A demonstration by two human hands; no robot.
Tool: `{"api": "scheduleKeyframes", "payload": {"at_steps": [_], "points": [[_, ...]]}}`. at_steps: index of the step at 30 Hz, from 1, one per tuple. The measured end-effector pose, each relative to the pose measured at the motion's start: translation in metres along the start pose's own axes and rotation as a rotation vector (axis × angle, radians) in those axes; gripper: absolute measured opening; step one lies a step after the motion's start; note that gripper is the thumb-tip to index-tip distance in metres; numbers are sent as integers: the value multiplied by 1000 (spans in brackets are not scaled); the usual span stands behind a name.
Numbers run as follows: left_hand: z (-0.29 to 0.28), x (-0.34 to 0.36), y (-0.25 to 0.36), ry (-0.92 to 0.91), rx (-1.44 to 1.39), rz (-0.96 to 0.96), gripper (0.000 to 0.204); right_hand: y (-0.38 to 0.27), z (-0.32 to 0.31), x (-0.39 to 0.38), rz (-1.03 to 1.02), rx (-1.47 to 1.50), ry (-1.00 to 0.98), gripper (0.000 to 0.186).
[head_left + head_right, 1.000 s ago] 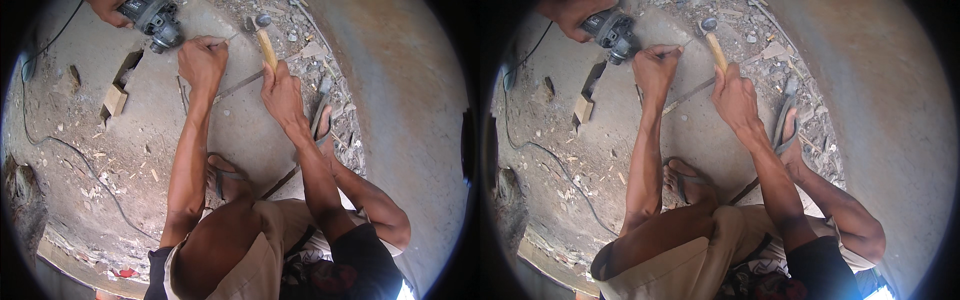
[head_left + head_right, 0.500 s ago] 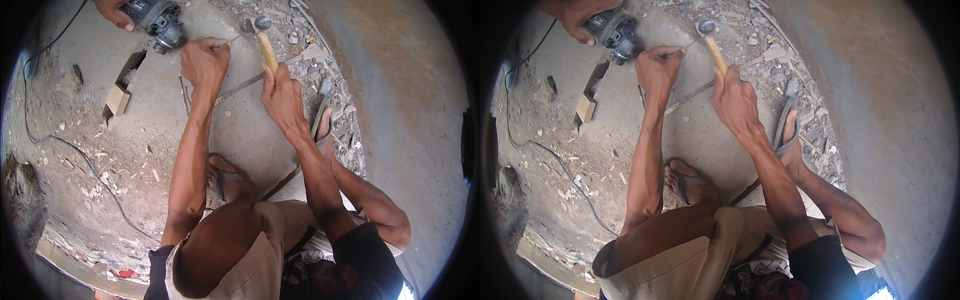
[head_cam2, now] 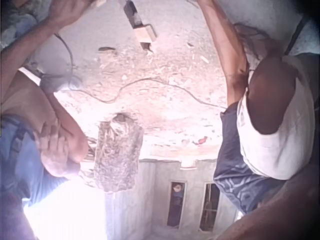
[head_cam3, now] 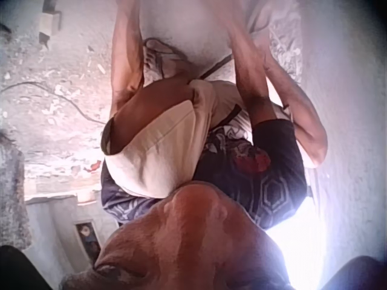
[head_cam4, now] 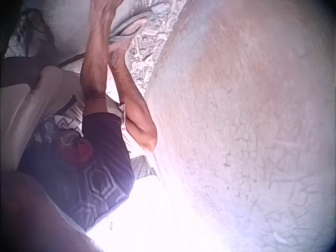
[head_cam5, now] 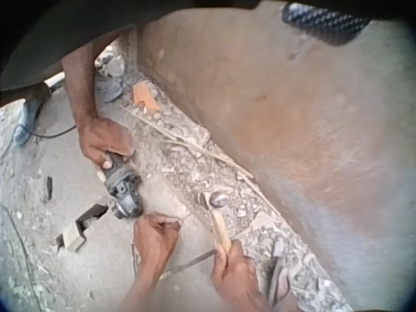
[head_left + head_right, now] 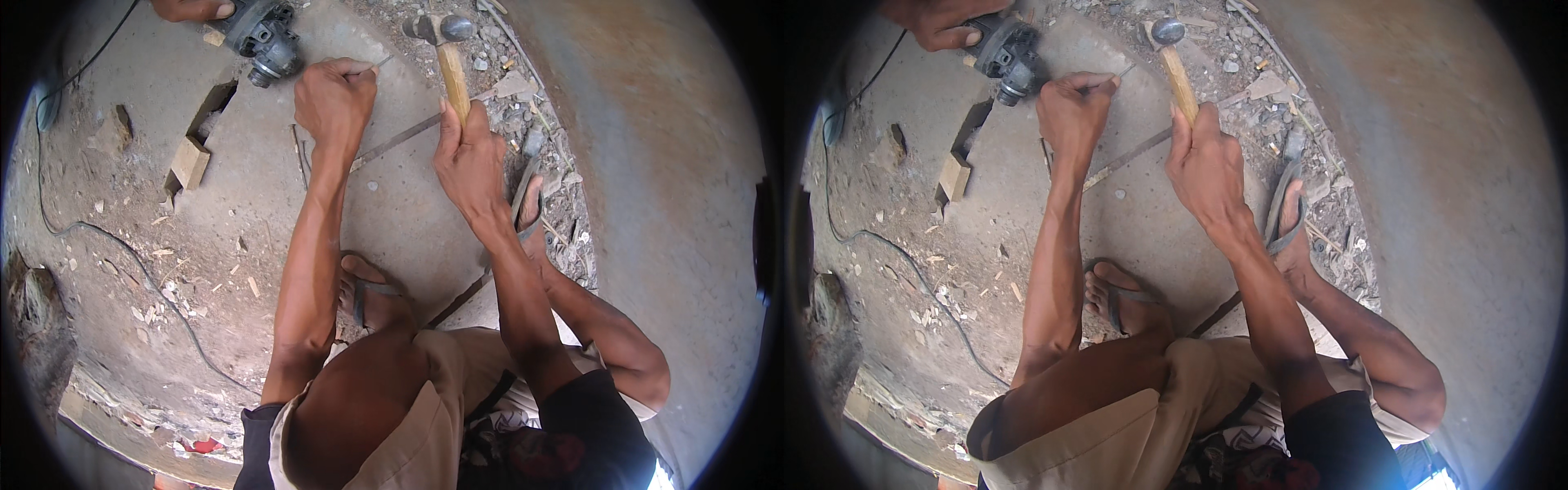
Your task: The person uses a hammer to tap a small metal pin into a hole on a handheld power tool. They repeatedly adjust the pin and strike it to secure it in place.
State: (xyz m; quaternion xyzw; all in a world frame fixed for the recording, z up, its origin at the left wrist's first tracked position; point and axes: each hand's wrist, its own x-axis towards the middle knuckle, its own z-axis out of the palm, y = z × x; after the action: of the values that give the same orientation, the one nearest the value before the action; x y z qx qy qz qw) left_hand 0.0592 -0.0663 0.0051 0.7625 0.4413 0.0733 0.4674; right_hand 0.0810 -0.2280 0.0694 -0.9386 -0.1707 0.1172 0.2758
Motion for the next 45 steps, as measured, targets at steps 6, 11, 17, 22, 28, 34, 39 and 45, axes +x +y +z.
{"api": "scheduleKeyframes", "payload": {"at_steps": [6, 11, 17, 22, 28, 34, 39, 45], "points": [[0, 2, 5, -19, -16, -19, 16, 6, 16, -5, -94, 42, 167, 27], [2, 2, 3, -1, -23, -8, 13, 21, 17, 5, 38, -80, -87, 28], [-2, 2, 0, -2, -1, -10, 14, -10, 6, -7, -78, 209, 262, 30], [0, 0, 8, -10, -26, -14, 15, 22, 19, 3, 3, -66, -2, 29], [-1, 1, 2, -9, -24, -30, 15, -9, 0, -3, 1, 155, 136, 30], [-1, 1, 6, -9, -12, -16, 15, 15, 21, -1, 41, 24, 26, 32], [1, -2, 3, 19, -36, 55, 11, 3, 7, 0, 124, 67, -34, 35], [3, -6, -2, -1, 18, 182, 8, 4, -2, 0, 139, 92, -18, 35]]}}
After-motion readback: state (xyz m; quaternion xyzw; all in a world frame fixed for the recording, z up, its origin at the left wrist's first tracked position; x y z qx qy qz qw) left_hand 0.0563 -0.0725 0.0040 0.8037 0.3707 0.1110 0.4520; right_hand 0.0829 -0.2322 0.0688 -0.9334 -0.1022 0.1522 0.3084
